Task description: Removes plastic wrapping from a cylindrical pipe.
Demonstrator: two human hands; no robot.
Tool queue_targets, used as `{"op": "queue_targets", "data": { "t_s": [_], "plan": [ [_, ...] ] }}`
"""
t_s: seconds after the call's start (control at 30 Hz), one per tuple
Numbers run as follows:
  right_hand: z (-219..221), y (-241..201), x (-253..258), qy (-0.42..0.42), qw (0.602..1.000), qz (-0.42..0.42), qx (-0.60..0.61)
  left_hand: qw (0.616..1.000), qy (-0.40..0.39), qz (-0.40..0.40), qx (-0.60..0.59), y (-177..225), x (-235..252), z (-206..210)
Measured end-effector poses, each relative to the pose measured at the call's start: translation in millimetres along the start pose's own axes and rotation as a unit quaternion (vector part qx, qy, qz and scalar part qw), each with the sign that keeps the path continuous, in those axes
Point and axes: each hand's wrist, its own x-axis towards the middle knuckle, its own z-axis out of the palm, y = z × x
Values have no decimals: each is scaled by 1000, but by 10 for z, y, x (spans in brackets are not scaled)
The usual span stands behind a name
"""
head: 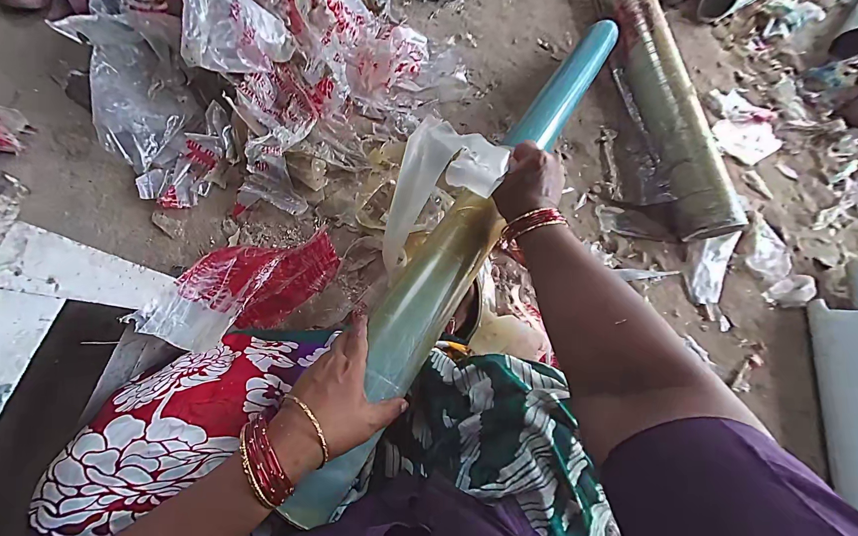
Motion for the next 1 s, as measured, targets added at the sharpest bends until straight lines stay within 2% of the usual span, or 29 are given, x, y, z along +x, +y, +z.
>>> {"op": "queue_targets", "data": {
  "t_s": [0.2,0.3,0.37,0.47,0.53,0.57,0.63,0.67,0.7,0.77,0.87,0.93,1.0],
  "plan": [
    [69,93,195,22,996,74,52,1000,-10,-6,6,38,40,-24],
    [134,221,223,-5,997,52,60,1000,-21,-3,1,19,61,-8],
    [91,439,191,-34,988,19,150,1000,-21,11,1,17,63,27],
    [-92,1055,-33,-94,928,60,354,995,-44,33,-89,-71,91,82],
    [-317,1349,-343,-85,903,105,407,981,-67,21,-179,-134,166,70],
    [-404,1410,-502,-66,883,123,448,978,-76,9,-193,-151,199,54],
    [-536,1368,-765,46,841,136,521,980,-76,2,-185,-117,235,50],
    [-573,1286,-857,109,840,126,517,982,-67,5,-176,-88,228,59],
    [-597,1182,-958,162,855,103,482,986,-53,6,-159,-47,186,65],
    [-628,883,-1159,195,910,0,365,996,-20,2,-85,54,48,20],
    [-610,230,-1595,109,963,-86,230,999,-7,5,41,218,-118,51],
    [-456,-121,-1782,12,992,-63,109,996,-8,24,84,249,-160,142],
    [-190,-291,-1869,-7,999,-30,-12,996,-1,38,84,208,-186,193]
  ]
}}
